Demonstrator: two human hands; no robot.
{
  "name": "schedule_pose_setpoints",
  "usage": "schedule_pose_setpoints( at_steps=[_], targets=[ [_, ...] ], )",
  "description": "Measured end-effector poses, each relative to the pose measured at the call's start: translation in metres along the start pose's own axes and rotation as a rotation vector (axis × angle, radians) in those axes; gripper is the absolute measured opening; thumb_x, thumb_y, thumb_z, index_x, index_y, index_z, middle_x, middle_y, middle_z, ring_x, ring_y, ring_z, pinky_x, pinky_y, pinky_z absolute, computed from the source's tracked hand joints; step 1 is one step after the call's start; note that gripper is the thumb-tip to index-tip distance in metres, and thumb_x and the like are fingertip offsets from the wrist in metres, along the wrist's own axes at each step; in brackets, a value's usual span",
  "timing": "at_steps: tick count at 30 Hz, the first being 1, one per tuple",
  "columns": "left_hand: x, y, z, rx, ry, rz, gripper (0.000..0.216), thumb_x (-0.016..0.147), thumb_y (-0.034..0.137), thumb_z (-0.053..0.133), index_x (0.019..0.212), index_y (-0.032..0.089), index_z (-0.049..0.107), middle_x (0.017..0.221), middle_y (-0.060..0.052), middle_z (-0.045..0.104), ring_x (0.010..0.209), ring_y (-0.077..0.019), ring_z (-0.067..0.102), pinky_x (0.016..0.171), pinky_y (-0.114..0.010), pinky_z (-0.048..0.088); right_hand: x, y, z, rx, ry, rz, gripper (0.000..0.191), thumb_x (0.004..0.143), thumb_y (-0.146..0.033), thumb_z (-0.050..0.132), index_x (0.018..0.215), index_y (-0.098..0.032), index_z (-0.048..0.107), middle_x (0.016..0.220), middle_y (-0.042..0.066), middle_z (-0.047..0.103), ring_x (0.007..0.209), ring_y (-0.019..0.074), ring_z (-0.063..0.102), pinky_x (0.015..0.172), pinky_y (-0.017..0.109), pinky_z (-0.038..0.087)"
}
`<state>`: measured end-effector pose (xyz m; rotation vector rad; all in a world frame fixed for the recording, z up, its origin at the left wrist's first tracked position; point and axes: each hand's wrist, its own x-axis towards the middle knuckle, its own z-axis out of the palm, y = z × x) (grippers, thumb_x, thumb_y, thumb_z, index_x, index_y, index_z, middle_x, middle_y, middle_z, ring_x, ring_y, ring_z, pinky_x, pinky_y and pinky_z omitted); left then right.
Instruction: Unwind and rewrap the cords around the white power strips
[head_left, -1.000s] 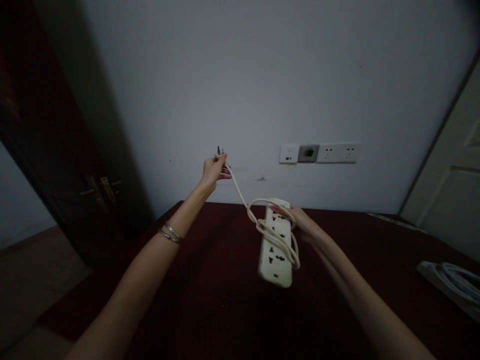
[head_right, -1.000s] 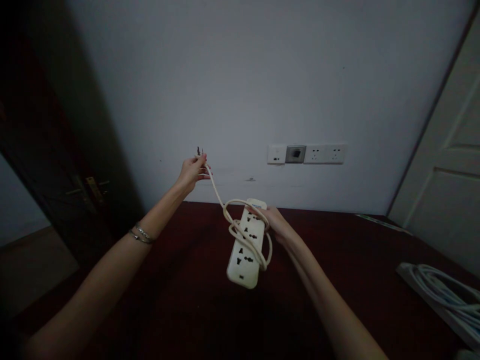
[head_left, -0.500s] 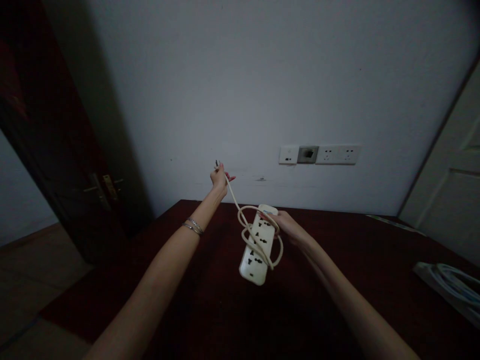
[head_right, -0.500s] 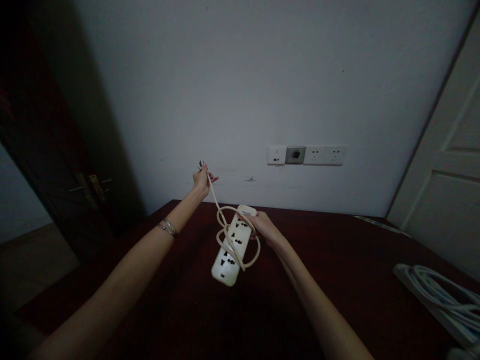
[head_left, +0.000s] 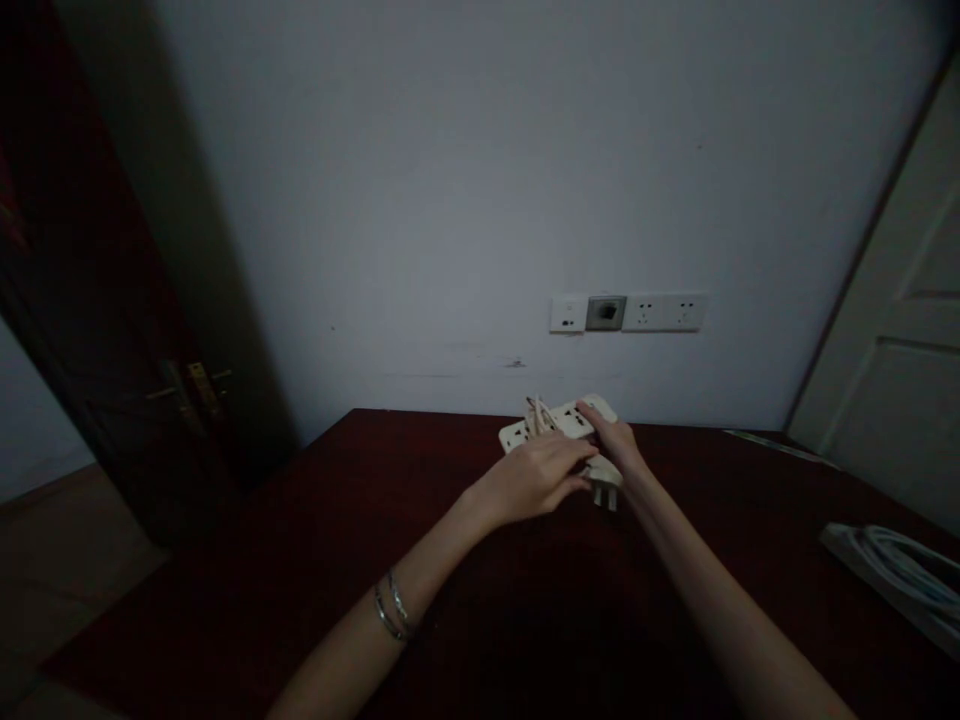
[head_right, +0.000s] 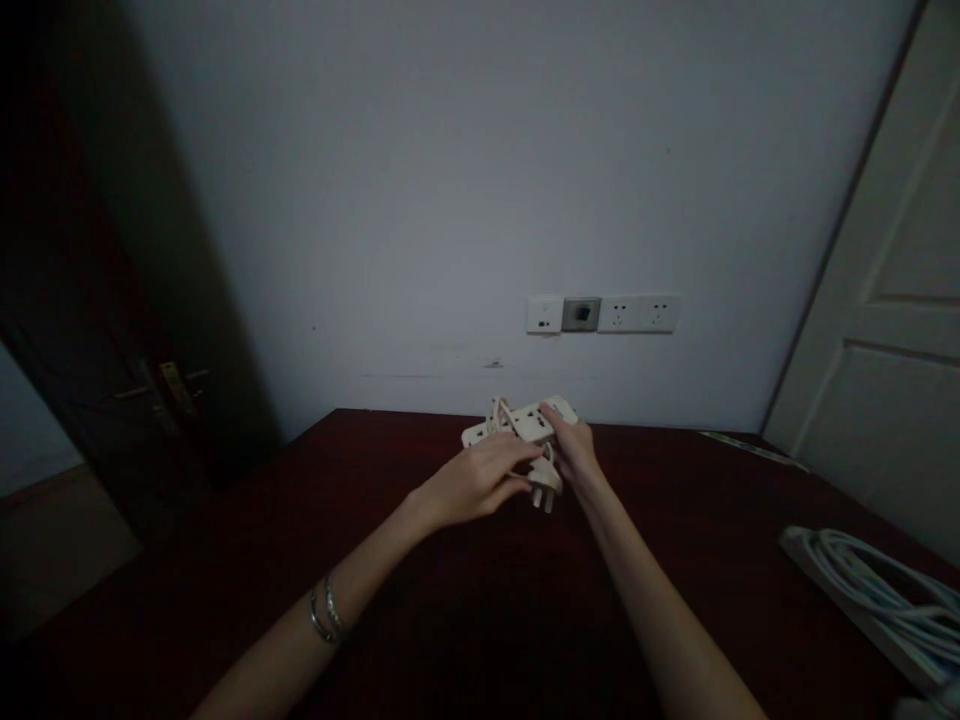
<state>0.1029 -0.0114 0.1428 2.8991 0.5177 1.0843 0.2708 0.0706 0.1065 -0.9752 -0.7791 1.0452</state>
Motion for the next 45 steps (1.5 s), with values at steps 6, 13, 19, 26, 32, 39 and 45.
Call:
schedule_pose_setpoints(
  at_steps=[6,13,19,26,32,39,45],
  targets=[
    [-0.014,-0.020,0.022,0.406,0.094,0.028,0.034,0.090,0.027,0.045,0.118,0.009,0.048,0.107,-0.013,0.060,0.100,-0.0209,0.054,0.086,-0.040,0.048,-0.001,-0.012,0.000,0.112,0.007,0.064,0.019,0.063,-0.025,0.073,0.070,-0.014,0.060,0.055,-0.001,0.062,0.040,0.0093,0.052,0.037,0.019,0.044],
    [-0.013,-0.020,0.014,0.472,0.117,-0.019,0.031,0.087,0.022,0.047,0.115,0.012,0.051,0.103,-0.011,0.057,0.098,-0.0228,0.049,0.086,-0.043,0.043,-0.012,-0.006,0.020,0.147,0.014,-0.113,0.029,0.056,-0.028,0.078,0.074,-0.013,0.061,0.064,0.000,0.064,0.053,0.0105,0.058,0.051,0.020,0.049],
    [-0.007,-0.009,0.004,0.692,-0.026,-0.073,0.028,0.086,0.022,0.045,0.111,0.012,0.054,0.097,-0.012,0.053,0.094,-0.0239,0.048,0.081,-0.039,0.041,-0.019,-0.014,0.019,0.102,-0.036,-0.057,0.027,0.058,-0.028,0.076,0.074,-0.014,0.059,0.062,-0.001,0.062,0.050,0.0097,0.055,0.047,0.020,0.047],
    [-0.007,-0.019,0.007,0.779,-0.026,-0.080,0.029,0.088,0.023,0.045,0.115,0.015,0.053,0.095,-0.009,0.056,0.092,-0.0222,0.049,0.082,-0.038,0.041,-0.025,-0.018,0.020,0.102,-0.073,0.163,0.013,0.069,-0.024,0.064,0.071,-0.017,0.054,0.050,-0.005,0.052,0.038,0.0061,0.040,0.036,0.018,0.041],
    [-0.021,-0.035,0.021,0.765,0.191,0.013,0.029,0.088,0.017,0.045,0.114,0.019,0.056,0.113,-0.009,0.057,0.103,-0.0216,0.050,0.095,-0.042,0.039,-0.020,-0.018,0.019,0.167,-0.059,0.225,0.009,0.074,-0.025,0.059,0.073,-0.019,0.052,0.053,-0.005,0.051,0.039,0.0060,0.040,0.038,0.017,0.043],
    [-0.023,-0.030,0.031,0.827,0.124,0.023,0.050,0.085,0.028,0.049,0.130,0.007,0.043,0.134,-0.018,0.043,0.125,-0.0335,0.034,0.102,-0.052,0.034,-0.016,-0.022,0.013,0.203,-0.110,0.262,0.008,0.076,-0.025,0.056,0.080,-0.018,0.053,0.063,-0.001,0.057,0.045,0.0076,0.047,0.042,0.018,0.046],
    [-0.028,-0.040,0.026,0.890,0.136,0.169,0.046,0.087,0.020,0.049,0.131,0.029,0.043,0.124,-0.005,0.054,0.113,-0.0269,0.047,0.100,-0.055,0.032,-0.020,-0.025,0.014,0.138,-0.121,0.223,0.007,0.075,-0.025,0.057,0.077,-0.018,0.053,0.057,-0.003,0.055,0.042,0.0073,0.044,0.039,0.018,0.044]
  ],
)
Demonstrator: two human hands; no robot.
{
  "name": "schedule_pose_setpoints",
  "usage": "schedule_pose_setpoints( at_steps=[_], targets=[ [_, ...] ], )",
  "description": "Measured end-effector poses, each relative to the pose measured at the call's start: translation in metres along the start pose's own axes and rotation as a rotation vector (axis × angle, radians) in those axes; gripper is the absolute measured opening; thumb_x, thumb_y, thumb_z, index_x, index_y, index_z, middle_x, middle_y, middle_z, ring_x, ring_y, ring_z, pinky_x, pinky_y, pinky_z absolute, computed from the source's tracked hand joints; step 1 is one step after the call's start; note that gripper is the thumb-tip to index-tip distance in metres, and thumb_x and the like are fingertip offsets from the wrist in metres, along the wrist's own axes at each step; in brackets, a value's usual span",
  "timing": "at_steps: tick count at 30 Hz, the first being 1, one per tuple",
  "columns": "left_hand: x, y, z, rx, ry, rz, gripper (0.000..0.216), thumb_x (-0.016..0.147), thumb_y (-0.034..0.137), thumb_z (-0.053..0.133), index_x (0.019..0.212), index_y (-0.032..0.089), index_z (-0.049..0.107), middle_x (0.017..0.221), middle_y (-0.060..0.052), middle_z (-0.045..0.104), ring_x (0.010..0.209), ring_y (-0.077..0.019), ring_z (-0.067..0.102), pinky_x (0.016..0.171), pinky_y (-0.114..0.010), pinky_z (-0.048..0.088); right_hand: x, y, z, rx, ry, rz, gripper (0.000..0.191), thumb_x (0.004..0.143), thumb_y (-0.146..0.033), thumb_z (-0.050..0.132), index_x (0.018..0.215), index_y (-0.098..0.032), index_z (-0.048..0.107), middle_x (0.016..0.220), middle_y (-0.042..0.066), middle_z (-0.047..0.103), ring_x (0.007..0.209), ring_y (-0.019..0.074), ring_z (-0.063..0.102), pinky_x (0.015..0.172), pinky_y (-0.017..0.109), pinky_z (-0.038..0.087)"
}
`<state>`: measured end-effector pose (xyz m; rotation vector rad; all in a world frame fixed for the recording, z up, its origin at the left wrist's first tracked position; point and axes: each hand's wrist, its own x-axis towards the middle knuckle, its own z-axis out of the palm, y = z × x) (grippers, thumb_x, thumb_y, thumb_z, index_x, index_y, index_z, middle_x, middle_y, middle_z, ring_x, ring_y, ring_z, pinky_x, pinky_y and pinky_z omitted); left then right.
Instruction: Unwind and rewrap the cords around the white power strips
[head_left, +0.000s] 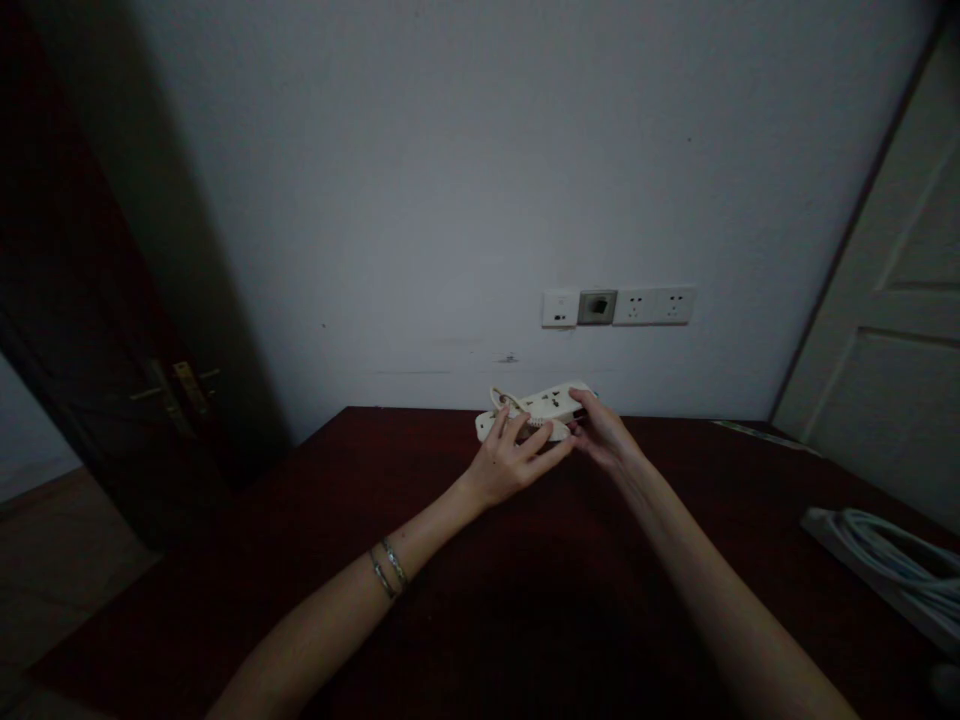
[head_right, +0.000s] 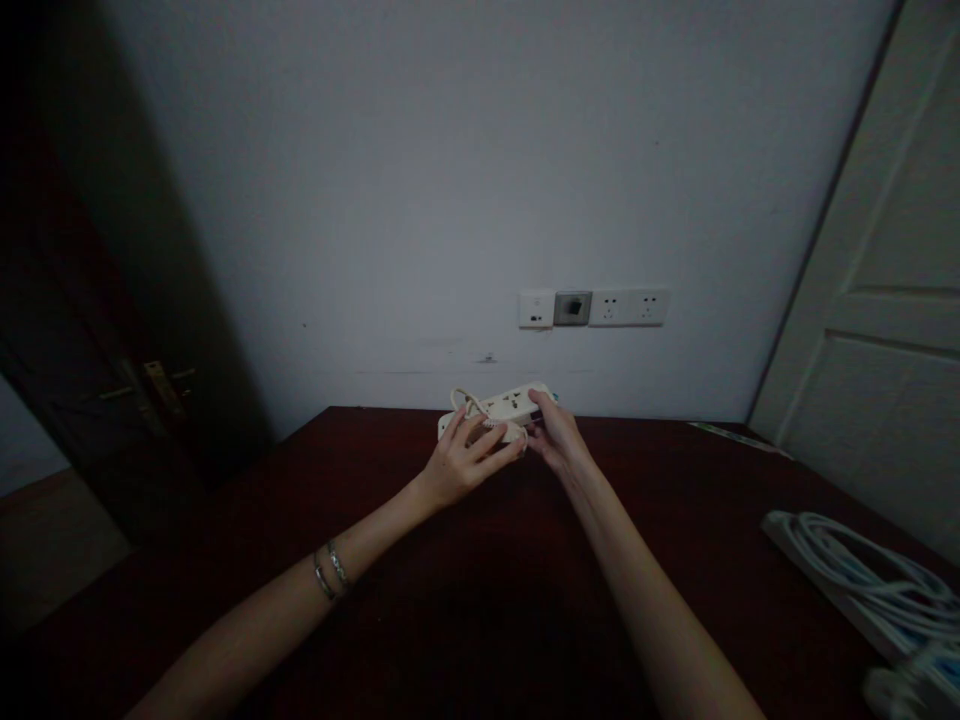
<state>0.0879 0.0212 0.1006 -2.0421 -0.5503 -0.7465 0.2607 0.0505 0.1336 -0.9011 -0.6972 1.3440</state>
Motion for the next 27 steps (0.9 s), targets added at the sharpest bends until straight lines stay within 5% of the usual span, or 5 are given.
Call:
schedule_pose_setpoints(
  at_steps=[9,16,27],
  targets=[
    [0.012,0.000,-0.013,-0.014,-0.153,0.052,0.035,0.091,0.019,0.041,0.125,0.019,0.048,0.110,-0.008,0.060,0.098,-0.0219,0.054,0.095,-0.046,0.039,-0.003,0.005,0.004,-0.168,-0.013,-0.045,0.013,0.071,-0.026,0.061,0.071,-0.015,0.054,0.050,-0.003,0.052,0.039,0.0074,0.044,0.034,0.016,0.035],
    [0.018,-0.008,-0.012,-0.088,-0.135,0.201,0.031,0.092,0.014,0.036,0.117,0.007,0.053,0.117,-0.013,0.059,0.104,-0.0201,0.054,0.083,-0.033,0.048,-0.001,0.011,0.005,-0.225,-0.024,-0.033,0.012,0.072,-0.026,0.058,0.069,-0.015,0.053,0.050,-0.003,0.052,0.039,0.0072,0.043,0.034,0.017,0.034],
    [0.022,-0.018,-0.018,-0.176,-0.221,0.391,0.030,0.090,0.012,0.040,0.116,0.006,0.053,0.110,-0.017,0.060,0.101,-0.0213,0.059,0.083,-0.034,0.049,0.006,0.024,-0.003,-0.304,-0.032,-0.016,0.014,0.071,-0.028,0.060,0.067,-0.016,0.054,0.046,-0.004,0.051,0.036,0.0072,0.043,0.030,0.015,0.031]
  ],
)
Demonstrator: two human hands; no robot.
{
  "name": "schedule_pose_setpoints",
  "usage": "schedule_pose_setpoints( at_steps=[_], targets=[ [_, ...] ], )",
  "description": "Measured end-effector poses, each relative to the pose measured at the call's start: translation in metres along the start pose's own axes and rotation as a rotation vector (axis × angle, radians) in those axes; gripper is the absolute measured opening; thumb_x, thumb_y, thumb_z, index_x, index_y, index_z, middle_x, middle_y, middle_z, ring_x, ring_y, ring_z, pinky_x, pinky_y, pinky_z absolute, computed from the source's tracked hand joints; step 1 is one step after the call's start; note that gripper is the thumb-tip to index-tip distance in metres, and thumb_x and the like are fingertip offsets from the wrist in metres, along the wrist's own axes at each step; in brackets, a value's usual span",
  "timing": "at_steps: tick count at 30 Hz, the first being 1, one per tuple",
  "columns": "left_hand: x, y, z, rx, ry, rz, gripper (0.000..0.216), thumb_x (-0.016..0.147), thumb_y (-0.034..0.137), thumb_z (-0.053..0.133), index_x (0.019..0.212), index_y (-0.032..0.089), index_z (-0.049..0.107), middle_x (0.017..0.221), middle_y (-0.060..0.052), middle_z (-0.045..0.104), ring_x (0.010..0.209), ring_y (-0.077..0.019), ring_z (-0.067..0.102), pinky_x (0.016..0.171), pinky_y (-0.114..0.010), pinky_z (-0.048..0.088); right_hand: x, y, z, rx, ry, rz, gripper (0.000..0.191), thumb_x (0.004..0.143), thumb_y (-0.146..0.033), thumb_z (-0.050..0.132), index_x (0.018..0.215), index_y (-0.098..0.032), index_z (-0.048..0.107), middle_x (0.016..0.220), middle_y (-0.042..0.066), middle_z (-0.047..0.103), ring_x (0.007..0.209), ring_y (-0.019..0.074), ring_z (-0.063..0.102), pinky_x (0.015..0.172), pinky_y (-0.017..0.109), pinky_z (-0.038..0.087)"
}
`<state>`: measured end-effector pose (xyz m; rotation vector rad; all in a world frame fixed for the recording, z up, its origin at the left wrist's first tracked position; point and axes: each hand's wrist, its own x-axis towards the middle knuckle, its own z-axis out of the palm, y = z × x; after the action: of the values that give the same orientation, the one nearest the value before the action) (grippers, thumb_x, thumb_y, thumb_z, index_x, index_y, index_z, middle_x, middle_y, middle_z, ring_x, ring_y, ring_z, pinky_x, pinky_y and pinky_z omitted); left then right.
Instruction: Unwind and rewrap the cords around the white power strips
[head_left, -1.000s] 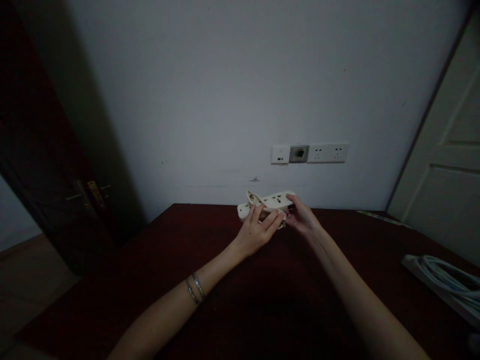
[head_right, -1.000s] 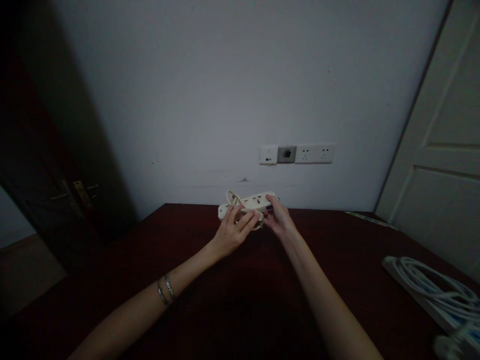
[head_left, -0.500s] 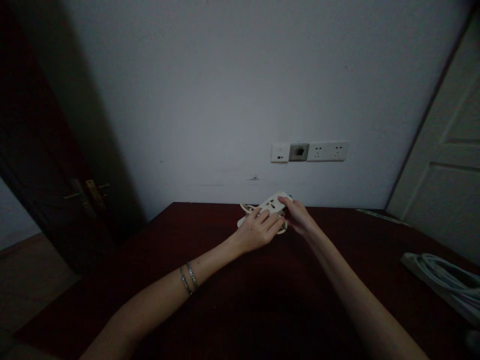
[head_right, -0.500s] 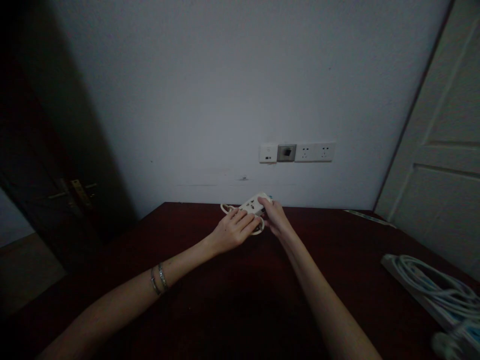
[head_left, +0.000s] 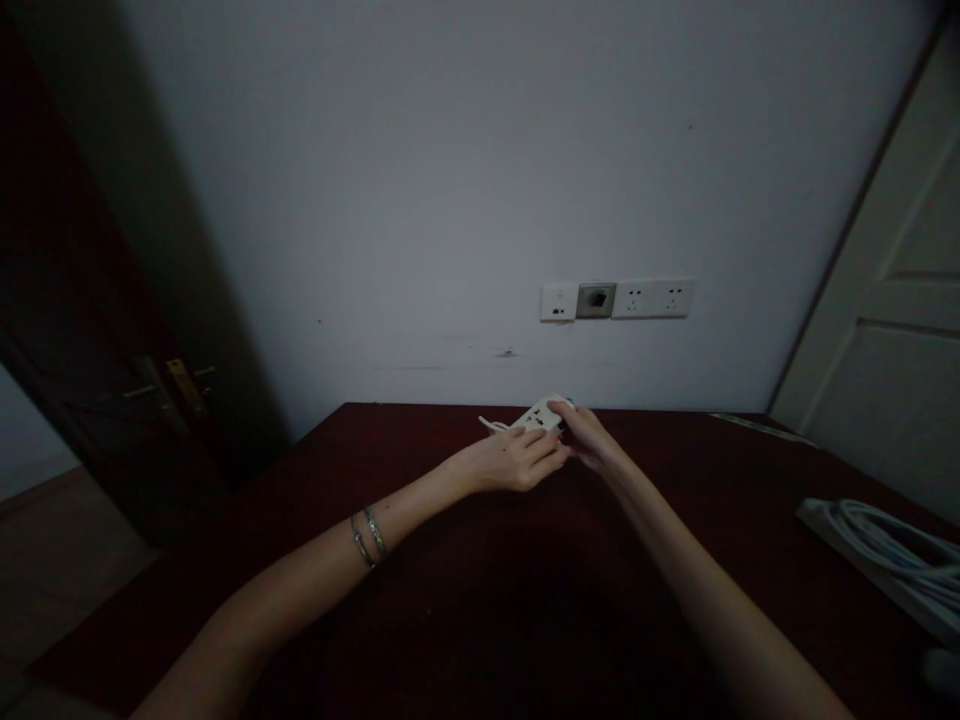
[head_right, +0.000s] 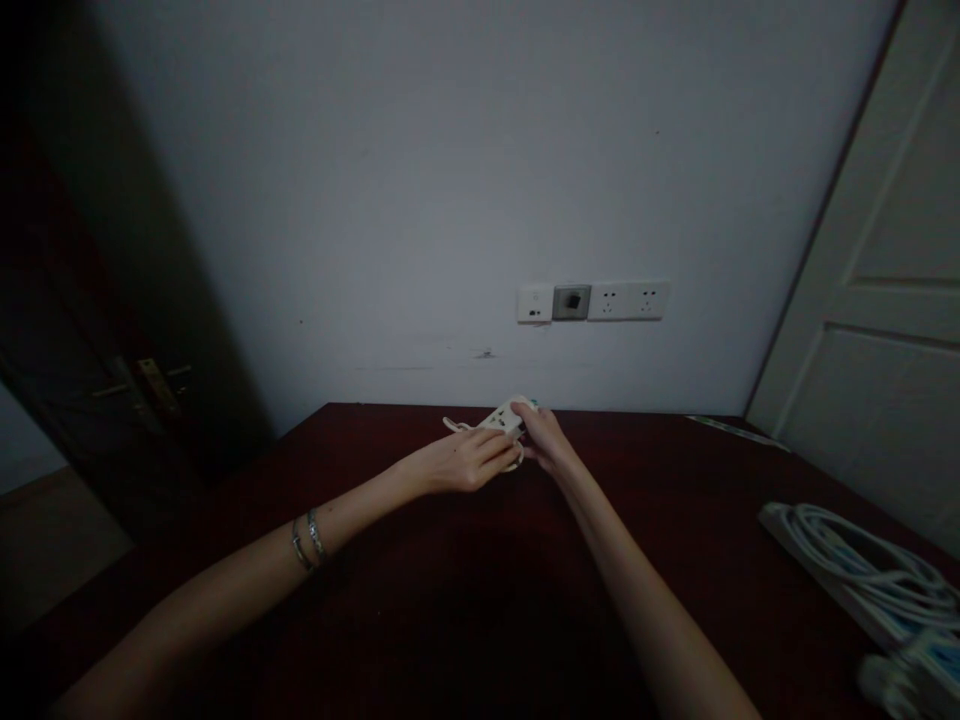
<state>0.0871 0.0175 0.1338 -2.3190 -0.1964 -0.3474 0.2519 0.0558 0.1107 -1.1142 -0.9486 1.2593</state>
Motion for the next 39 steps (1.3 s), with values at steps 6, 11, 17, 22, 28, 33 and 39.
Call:
schedule_pose_setpoints(
  at_steps=[6,11,17,22,28,33,39],
  targets=[
    [-0.007,0.003,0.006,0.002,0.039,0.034,0.042,0.087,0.009,0.043,0.128,0.018,0.046,0.109,-0.013,0.060,0.099,-0.0198,0.059,0.086,-0.037,0.048,0.007,0.008,0.002,-0.016,-0.008,-0.017,0.015,0.070,-0.028,0.060,0.065,-0.015,0.054,0.047,-0.002,0.053,0.039,0.0086,0.047,0.033,0.016,0.034],
    [-0.003,0.008,0.003,0.001,-0.043,0.005,0.041,0.088,0.011,0.040,0.128,0.021,0.045,0.120,-0.011,0.054,0.101,-0.0212,0.056,0.083,-0.036,0.048,0.009,0.011,0.000,0.007,0.010,-0.055,0.012,0.069,-0.025,0.062,0.067,-0.015,0.055,0.050,-0.003,0.055,0.042,0.0090,0.050,0.036,0.016,0.037],
    [-0.002,0.001,0.007,-0.165,-0.051,-0.153,0.041,0.086,0.014,0.042,0.127,0.010,0.042,0.122,-0.014,0.053,0.113,-0.0215,0.049,0.096,-0.038,0.040,0.004,0.003,-0.002,0.068,0.007,-0.015,0.011,0.072,-0.025,0.060,0.072,-0.015,0.057,0.053,-0.002,0.057,0.043,0.0093,0.051,0.035,0.017,0.038],
    [-0.005,-0.013,0.006,-0.303,-0.035,-0.335,0.056,0.078,0.026,0.057,0.130,0.014,0.041,0.127,-0.012,0.050,0.120,-0.0246,0.041,0.102,-0.043,0.033,0.001,-0.009,-0.004,0.151,0.011,0.013,0.012,0.074,-0.026,0.059,0.077,-0.014,0.058,0.056,-0.001,0.058,0.044,0.0101,0.052,0.040,0.020,0.046],
    [-0.012,-0.020,0.012,-0.247,0.031,-0.711,0.060,0.075,0.034,0.064,0.130,0.031,0.042,0.146,-0.013,0.023,0.132,-0.0404,0.019,0.095,-0.067,0.025,-0.002,-0.019,-0.005,0.259,0.018,0.008,0.010,0.073,-0.023,0.061,0.079,-0.016,0.057,0.063,0.000,0.059,0.047,0.0095,0.051,0.043,0.022,0.048],
    [-0.019,-0.027,0.024,-0.524,0.068,-0.829,0.079,0.069,0.035,0.070,0.138,0.027,0.032,0.145,-0.020,0.017,0.132,-0.0385,0.025,0.091,-0.054,0.042,-0.005,-0.023,-0.004,0.367,0.011,0.030,0.008,0.075,-0.020,0.059,0.081,-0.018,0.054,0.065,-0.002,0.056,0.047,0.0087,0.048,0.048,0.026,0.053],
    [-0.031,-0.037,0.025,-0.606,0.180,-0.800,0.057,0.070,0.029,0.069,0.124,0.023,0.052,0.140,-0.016,0.030,0.127,-0.0298,0.037,0.094,-0.044,0.044,-0.011,-0.022,0.001,0.407,-0.100,0.099,0.010,0.076,-0.020,0.056,0.086,-0.018,0.053,0.076,0.003,0.059,0.059,0.0119,0.055,0.059,0.030,0.055]
  ],
)
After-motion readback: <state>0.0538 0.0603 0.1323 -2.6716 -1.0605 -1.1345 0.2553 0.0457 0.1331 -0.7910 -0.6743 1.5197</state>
